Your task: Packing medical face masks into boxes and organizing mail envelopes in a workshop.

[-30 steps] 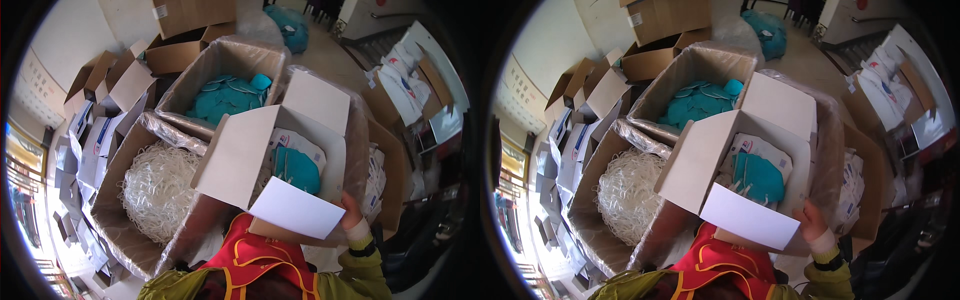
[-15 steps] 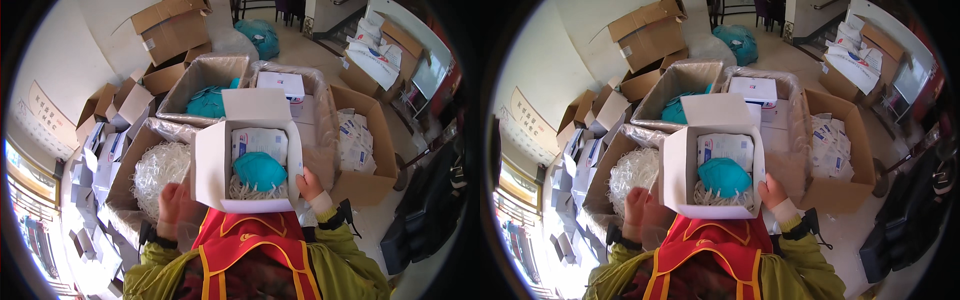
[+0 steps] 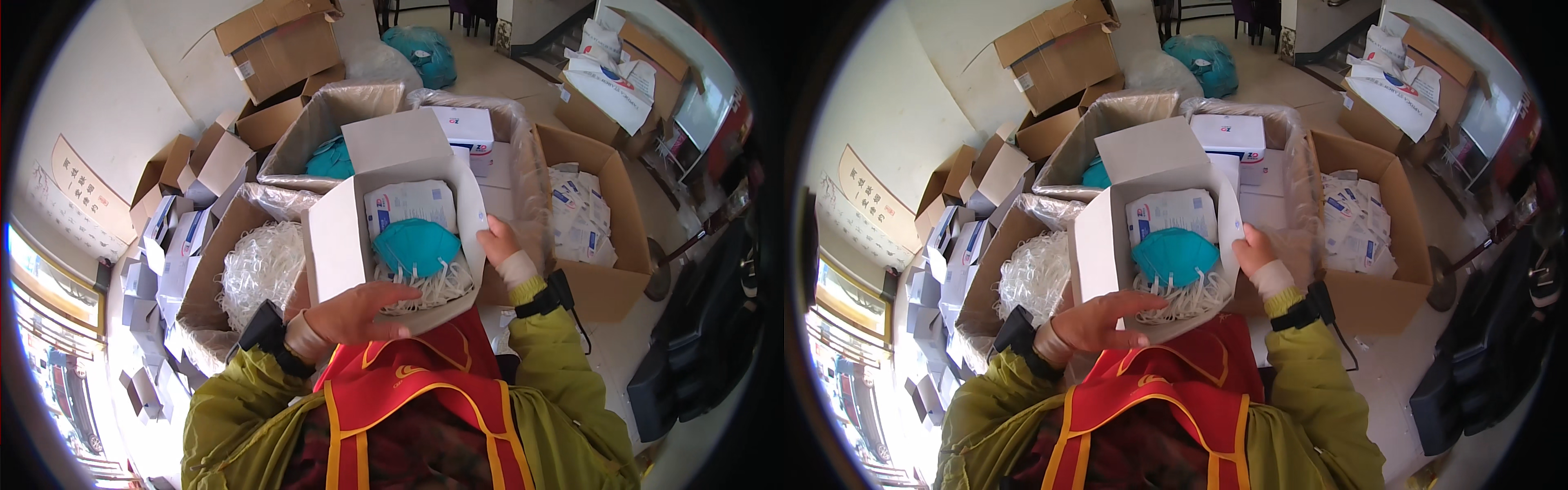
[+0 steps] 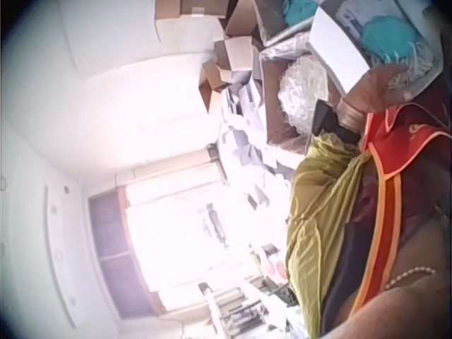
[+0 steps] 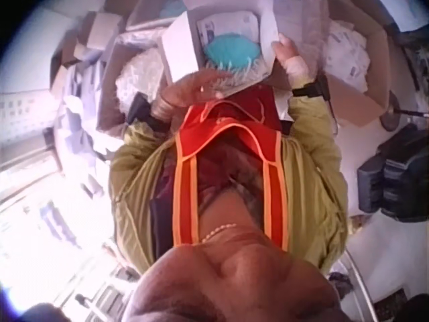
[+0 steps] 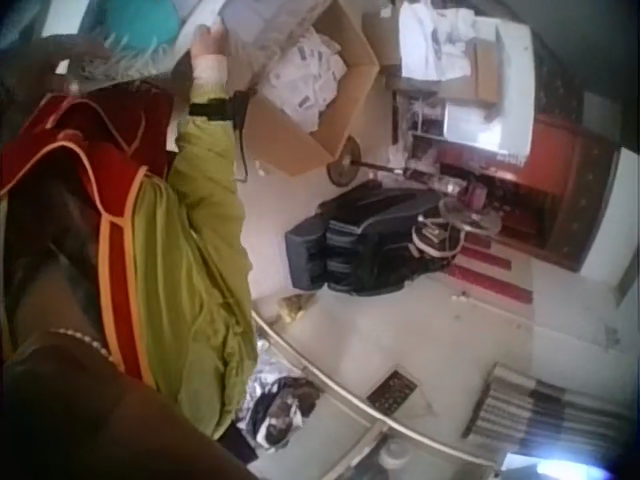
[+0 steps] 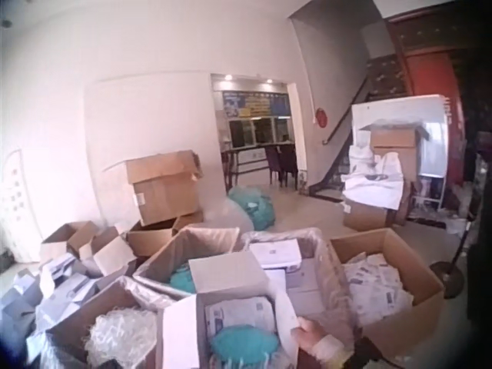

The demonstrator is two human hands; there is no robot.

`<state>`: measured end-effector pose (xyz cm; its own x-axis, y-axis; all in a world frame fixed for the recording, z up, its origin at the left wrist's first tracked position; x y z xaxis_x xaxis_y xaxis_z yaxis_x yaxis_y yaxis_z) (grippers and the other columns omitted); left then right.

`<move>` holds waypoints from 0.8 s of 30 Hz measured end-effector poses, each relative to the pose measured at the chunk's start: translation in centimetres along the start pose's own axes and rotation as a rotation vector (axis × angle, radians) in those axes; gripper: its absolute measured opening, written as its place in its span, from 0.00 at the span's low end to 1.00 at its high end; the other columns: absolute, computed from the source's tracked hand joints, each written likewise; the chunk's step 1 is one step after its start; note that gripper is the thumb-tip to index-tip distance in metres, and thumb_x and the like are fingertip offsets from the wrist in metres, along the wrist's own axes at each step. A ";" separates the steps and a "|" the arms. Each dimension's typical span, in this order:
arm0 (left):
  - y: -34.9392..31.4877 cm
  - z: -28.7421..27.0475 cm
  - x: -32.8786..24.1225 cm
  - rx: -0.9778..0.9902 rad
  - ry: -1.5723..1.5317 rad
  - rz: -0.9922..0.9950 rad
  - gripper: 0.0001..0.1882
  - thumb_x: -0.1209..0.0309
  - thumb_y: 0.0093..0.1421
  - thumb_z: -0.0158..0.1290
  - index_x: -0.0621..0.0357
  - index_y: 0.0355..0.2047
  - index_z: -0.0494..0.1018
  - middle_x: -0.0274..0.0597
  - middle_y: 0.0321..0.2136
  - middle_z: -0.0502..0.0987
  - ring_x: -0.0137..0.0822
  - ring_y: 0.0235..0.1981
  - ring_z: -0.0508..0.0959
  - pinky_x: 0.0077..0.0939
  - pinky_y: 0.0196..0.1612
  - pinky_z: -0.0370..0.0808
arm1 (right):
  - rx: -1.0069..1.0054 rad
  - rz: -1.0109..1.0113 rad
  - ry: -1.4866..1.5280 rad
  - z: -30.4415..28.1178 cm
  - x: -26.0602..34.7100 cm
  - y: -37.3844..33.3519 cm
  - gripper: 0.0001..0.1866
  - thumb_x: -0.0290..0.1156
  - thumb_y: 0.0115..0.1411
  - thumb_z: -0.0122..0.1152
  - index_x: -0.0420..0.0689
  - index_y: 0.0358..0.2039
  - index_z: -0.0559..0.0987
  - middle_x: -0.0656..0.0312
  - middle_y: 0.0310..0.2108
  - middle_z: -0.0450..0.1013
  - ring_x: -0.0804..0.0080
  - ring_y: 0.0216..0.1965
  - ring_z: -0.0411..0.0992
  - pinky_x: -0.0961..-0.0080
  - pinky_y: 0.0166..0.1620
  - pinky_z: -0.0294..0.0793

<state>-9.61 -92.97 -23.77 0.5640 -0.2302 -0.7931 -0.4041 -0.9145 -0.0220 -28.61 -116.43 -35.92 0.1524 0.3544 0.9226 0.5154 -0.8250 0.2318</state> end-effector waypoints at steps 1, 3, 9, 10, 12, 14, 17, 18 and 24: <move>-0.1 -0.3 0.0 -0.001 -0.002 -0.001 0.35 0.55 0.55 0.62 0.62 0.57 0.65 0.54 0.51 0.72 0.46 0.54 0.71 0.32 0.58 0.65 | 0.031 0.063 0.038 0.0 -0.6 0.7 0.15 0.26 0.54 0.46 0.35 0.40 0.74 0.50 0.31 0.76 0.63 0.32 0.75 0.68 0.38 0.73; -0.8 -0.9 0.4 0.010 -0.475 -0.206 0.37 0.56 0.54 0.62 0.65 0.58 0.64 0.52 0.55 0.70 0.42 0.58 0.68 0.33 0.61 0.62 | 0.044 0.079 0.048 0.4 0.5 1.5 0.15 0.26 0.54 0.46 0.35 0.41 0.73 0.50 0.32 0.76 0.63 0.33 0.75 0.69 0.38 0.73; -3.2 -1.2 -0.6 -0.127 0.058 0.026 0.29 0.61 0.53 0.61 0.61 0.52 0.70 0.49 0.48 0.75 0.45 0.50 0.75 0.34 0.55 0.69 | 0.002 0.080 -0.003 1.3 0.9 -1.1 0.21 0.29 0.56 0.50 0.35 0.51 0.70 0.49 0.34 0.76 0.63 0.33 0.75 0.69 0.40 0.74; -3.7 -0.6 0.2 -0.143 0.308 -0.024 0.26 0.63 0.52 0.61 0.59 0.50 0.72 0.48 0.45 0.77 0.46 0.47 0.77 0.36 0.53 0.71 | -0.041 -0.013 -0.023 1.3 0.5 -1.8 0.24 0.30 0.57 0.51 0.35 0.53 0.68 0.50 0.34 0.76 0.62 0.34 0.75 0.69 0.40 0.74; -4.4 1.6 1.0 -0.282 0.387 0.040 0.20 0.71 0.49 0.59 0.57 0.45 0.76 0.47 0.40 0.79 0.48 0.41 0.79 0.38 0.47 0.75 | 0.032 0.094 -0.073 1.3 3.9 -3.5 0.25 0.31 0.57 0.54 0.36 0.55 0.67 0.49 0.37 0.75 0.61 0.37 0.75 0.70 0.42 0.74; -4.7 2.2 1.2 -0.519 0.402 0.075 0.18 0.77 0.49 0.56 0.56 0.43 0.77 0.47 0.40 0.79 0.46 0.39 0.80 0.36 0.44 0.77 | 0.091 0.210 -0.132 1.0 6.6 -5.8 0.27 0.31 0.57 0.56 0.36 0.57 0.67 0.48 0.40 0.75 0.60 0.40 0.75 0.70 0.44 0.73; -3.8 1.1 1.0 -0.614 0.477 0.107 0.18 0.76 0.49 0.55 0.55 0.42 0.78 0.47 0.39 0.80 0.45 0.38 0.81 0.34 0.41 0.78 | 0.025 -0.183 -0.263 0.1 10.5 -9.4 0.28 0.27 0.56 0.58 0.39 0.58 0.66 0.51 0.46 0.71 0.65 0.45 0.72 0.71 0.47 0.72; -3.7 0.9 0.9 -0.641 0.516 0.110 0.18 0.73 0.49 0.57 0.53 0.43 0.77 0.46 0.39 0.80 0.45 0.38 0.80 0.35 0.41 0.78 | 0.108 -0.325 -0.351 0.3 12.3 -10.4 0.27 0.24 0.52 0.58 0.40 0.55 0.69 0.50 0.48 0.70 0.61 0.48 0.70 0.68 0.49 0.71; -3.2 2.2 0.0 -0.409 0.409 0.278 0.20 0.78 0.47 0.56 0.58 0.44 0.77 0.49 0.42 0.79 0.45 0.42 0.80 0.34 0.45 0.78 | 0.253 -0.618 -0.748 1.7 11.0 -9.7 0.19 0.24 0.47 0.58 0.47 0.43 0.78 0.59 0.36 0.70 0.60 0.39 0.68 0.67 0.44 0.70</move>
<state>-9.88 -89.31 -25.07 0.7395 -0.5117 -0.4374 -0.3131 -0.8366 0.4494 -30.55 -103.77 -28.51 0.2441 0.9465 0.2113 0.8339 -0.3160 0.4524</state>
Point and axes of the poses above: each hand's wrist, its own y-axis towards the middle knuckle, its own z-axis out of the palm, x = y × z, the point moved 3 cm from there along y, towards the middle knuckle
